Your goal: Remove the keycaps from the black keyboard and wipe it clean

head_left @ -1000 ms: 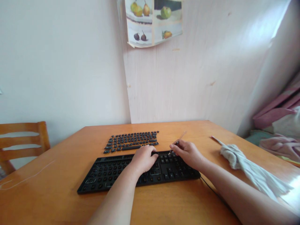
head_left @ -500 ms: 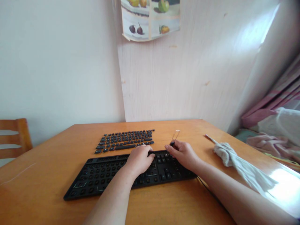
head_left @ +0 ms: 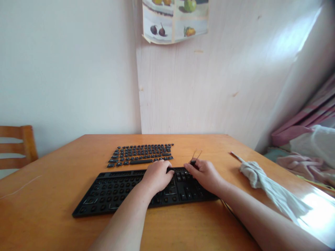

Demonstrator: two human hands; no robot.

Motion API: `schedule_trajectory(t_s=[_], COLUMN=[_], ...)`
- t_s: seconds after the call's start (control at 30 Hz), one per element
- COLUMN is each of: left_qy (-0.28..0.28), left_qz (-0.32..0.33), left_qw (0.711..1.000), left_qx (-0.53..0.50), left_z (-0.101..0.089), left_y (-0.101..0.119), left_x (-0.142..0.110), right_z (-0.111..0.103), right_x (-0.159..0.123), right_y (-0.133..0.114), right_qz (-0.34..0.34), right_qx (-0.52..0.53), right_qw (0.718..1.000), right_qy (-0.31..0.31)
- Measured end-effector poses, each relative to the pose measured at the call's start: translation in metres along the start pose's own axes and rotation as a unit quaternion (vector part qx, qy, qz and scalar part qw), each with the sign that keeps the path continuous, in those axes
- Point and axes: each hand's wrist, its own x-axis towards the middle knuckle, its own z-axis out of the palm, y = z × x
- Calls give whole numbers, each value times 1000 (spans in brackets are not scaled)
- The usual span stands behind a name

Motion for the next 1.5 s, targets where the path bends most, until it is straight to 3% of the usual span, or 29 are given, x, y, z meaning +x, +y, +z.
schedule_trajectory(t_s=[0.37, 1.0, 1.27, 1.5], left_qy=[-1, 0, 2, 6], left_qz=[-5, -6, -13, 2], left_qw=[1000, 1000, 1000, 1000], left_qx=[-5, 4, 9, 8], left_z=[0, -2, -1, -2], left_y=[1, 5, 6, 4], left_x=[0, -1, -2, -2], right_z=[-1, 4, 8, 12], right_x=[-1, 9, 8, 9], right_y=[-8, -7, -8, -7], right_qz=[-59, 14, -21, 30], right_qx=[-18, -19, -56, -72], right_qw=[997, 999, 998, 997], right_qy=[-38, -40, -37, 7])
